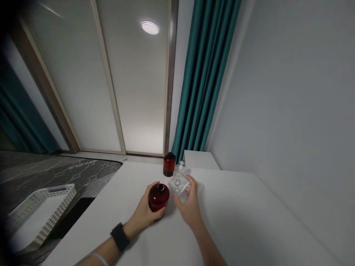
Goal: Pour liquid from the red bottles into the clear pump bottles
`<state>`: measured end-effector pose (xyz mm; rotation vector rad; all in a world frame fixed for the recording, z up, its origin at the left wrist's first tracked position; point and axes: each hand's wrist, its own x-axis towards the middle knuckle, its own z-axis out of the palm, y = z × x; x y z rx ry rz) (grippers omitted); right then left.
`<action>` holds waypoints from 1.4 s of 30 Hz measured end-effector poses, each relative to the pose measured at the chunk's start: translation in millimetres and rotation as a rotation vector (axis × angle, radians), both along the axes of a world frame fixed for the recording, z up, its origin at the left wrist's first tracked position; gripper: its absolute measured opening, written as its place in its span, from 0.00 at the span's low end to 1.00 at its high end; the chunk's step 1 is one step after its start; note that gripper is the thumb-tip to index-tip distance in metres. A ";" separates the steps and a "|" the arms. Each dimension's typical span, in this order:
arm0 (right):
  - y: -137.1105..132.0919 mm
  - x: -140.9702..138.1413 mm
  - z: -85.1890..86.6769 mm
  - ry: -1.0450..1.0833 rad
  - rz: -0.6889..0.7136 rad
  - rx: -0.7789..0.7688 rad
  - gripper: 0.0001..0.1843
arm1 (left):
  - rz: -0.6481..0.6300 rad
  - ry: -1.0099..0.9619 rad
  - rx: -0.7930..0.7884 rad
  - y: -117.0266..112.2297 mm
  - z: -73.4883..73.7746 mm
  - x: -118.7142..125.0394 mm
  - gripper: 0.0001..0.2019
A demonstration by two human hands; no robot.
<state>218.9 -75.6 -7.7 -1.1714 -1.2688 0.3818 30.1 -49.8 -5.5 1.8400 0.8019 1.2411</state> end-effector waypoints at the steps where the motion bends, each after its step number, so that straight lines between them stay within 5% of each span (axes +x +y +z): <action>1: -2.1 0.7 2.6 -0.054 -0.002 0.009 0.36 | 0.012 0.018 0.012 -0.9 1.0 -0.5 0.38; 15: -26.8 13.7 78.1 -0.862 -0.015 0.173 0.36 | 0.098 0.151 0.104 -10.9 10.3 -4.2 0.39; 42: -14.3 13.2 118.0 -1.352 0.075 0.267 0.29 | 0.035 0.029 -0.004 -19.9 14.1 1.0 0.37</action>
